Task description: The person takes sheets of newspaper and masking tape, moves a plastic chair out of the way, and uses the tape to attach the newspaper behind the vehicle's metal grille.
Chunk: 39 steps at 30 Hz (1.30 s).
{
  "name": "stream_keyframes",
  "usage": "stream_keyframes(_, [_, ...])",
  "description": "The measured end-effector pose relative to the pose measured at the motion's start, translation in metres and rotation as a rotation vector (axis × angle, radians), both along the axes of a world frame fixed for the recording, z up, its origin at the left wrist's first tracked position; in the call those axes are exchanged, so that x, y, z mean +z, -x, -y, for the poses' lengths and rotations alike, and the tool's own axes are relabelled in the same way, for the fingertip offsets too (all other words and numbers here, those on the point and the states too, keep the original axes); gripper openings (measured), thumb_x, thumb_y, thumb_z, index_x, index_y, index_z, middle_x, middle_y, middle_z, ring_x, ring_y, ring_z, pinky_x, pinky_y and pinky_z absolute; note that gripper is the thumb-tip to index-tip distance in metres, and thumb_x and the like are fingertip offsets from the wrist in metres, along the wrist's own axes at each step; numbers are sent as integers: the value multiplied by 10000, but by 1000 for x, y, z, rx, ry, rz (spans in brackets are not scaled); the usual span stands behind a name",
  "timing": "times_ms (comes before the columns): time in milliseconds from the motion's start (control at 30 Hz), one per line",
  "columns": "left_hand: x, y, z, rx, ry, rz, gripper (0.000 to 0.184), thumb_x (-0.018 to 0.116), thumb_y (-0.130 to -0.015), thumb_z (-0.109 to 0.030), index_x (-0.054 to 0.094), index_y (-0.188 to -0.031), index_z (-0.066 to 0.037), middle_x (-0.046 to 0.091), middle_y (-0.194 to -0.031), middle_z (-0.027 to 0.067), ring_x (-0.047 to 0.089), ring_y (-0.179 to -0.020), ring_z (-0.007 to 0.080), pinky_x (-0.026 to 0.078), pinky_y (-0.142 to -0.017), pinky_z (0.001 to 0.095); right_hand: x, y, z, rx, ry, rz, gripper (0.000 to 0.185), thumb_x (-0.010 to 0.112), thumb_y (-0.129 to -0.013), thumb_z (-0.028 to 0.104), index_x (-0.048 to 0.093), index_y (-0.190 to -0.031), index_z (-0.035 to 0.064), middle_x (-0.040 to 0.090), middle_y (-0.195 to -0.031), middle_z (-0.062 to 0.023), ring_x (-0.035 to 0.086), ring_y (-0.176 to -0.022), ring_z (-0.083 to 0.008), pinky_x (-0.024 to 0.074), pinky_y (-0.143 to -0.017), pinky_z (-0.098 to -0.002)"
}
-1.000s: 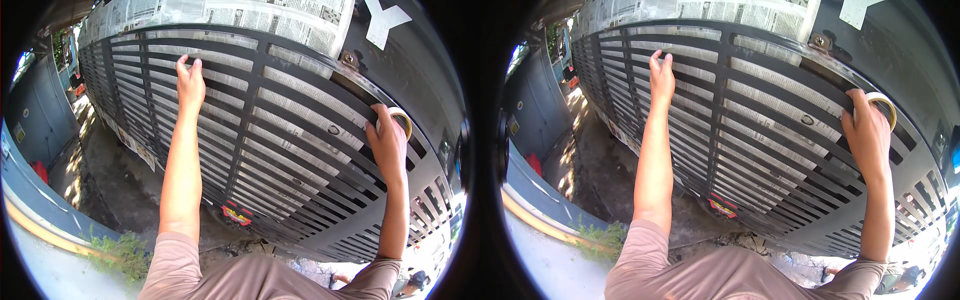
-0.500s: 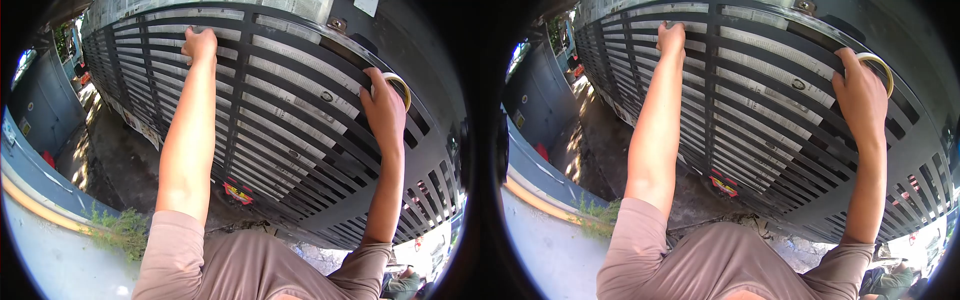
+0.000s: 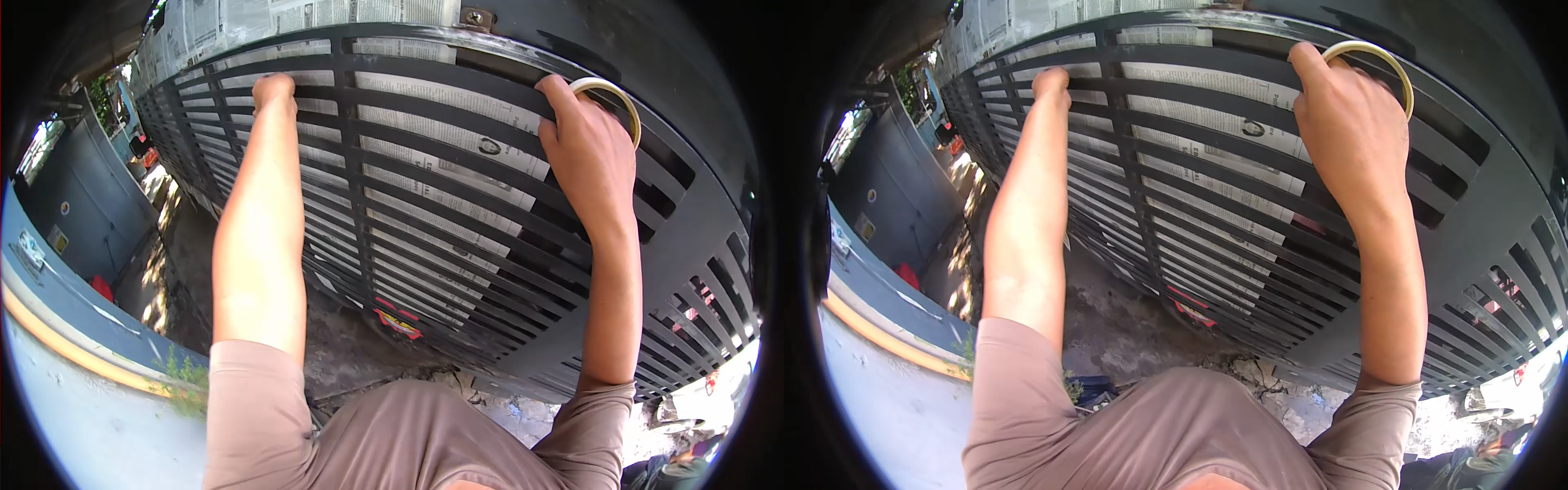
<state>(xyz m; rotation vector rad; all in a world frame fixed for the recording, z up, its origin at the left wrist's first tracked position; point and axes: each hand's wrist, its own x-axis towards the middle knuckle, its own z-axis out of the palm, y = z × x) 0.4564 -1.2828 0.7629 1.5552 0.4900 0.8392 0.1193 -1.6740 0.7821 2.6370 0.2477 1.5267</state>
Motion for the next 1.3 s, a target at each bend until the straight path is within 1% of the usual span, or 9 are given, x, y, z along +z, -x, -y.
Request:
stream_keyframes(200, [33,44,27,43,456,-12,339,693,-781,33,681,-1115,-21,714,-1152,165,695,-940,252,530,-833,345,-3,-2,2,21,32,71,221,651,-829,50,599,-1040,93,670,-789,-116,676,-791,-331,529,-697,-462])
stream_keyframes(433, [33,30,24,87,533,15,316,731,-808,-34,695,-1122,-28,706,-1197,180,690,-1034,297,529,-901,364,-3,-3,3,-4,55,82,212,668,-813,47,585,-1004,86,652,-754,-99,684,-774,-289,535,-694,-432])
stream_keyframes(467, [23,31,21,21,313,36,347,693,-816,-6,637,-1150,69,662,-1238,231,695,-1022,278,563,-839,370,-4,-5,3,-12,84,121,222,673,-803,48,581,-1002,86,643,-742,-91,681,-765,-280,532,-686,-425])
stream_keyframes(600, [20,47,38,113,621,258,538,664,-876,-183,449,-1328,15,425,-1468,238,550,-1238,399,444,-1066,442,-10,-13,10,-28,213,279,273,690,-761,57,570,-1004,89,605,-707,-58,666,-730,-251,520,-664,-396])
stream_keyframes(767, [-19,-29,-29,-34,-49,316,354,815,-798,-251,749,-1061,-22,582,-1297,144,563,-1186,325,465,-1020,403,-3,-1,18,-102,318,220,372,707,-721,58,565,-1062,90,591,-713,-41,655,-718,-230,498,-640,-366])
stream_keyframes(933, [-20,-13,-13,18,-34,437,193,768,-840,-109,762,-1003,-5,749,-996,53,647,-927,144,478,-884,282,4,5,22,-228,430,23,921,932,-339,223,505,-1148,113,617,-792,-42,678,-702,-191,508,-628,-328])
stream_keyframes(1133, [-5,31,14,87,-58,309,257,801,-828,-251,784,-1007,-67,741,-1066,90,635,-1035,183,471,-948,342,7,4,17,-268,447,88,446,772,-711,139,537,-1089,118,609,-739,-29,687,-692,-176,513,-621,-323])
stream_keyframes(1267, [-3,44,13,53,-126,248,368,858,-788,-392,756,-938,-72,277,-1589,159,238,-1415,408,360,-1103,542,5,3,17,-232,379,130,269,666,-805,96,534,-1038,126,599,-720,-20,683,-688,-192,516,-621,-339])
stream_keyframes(1300, [-4,45,13,80,-135,238,367,860,-778,-390,747,-917,-70,304,-1562,167,258,-1395,410,362,-1098,539,4,3,17,-237,375,135,266,663,-807,92,532,-1036,126,595,-717,-22,679,-689,-198,516,-619,-345])
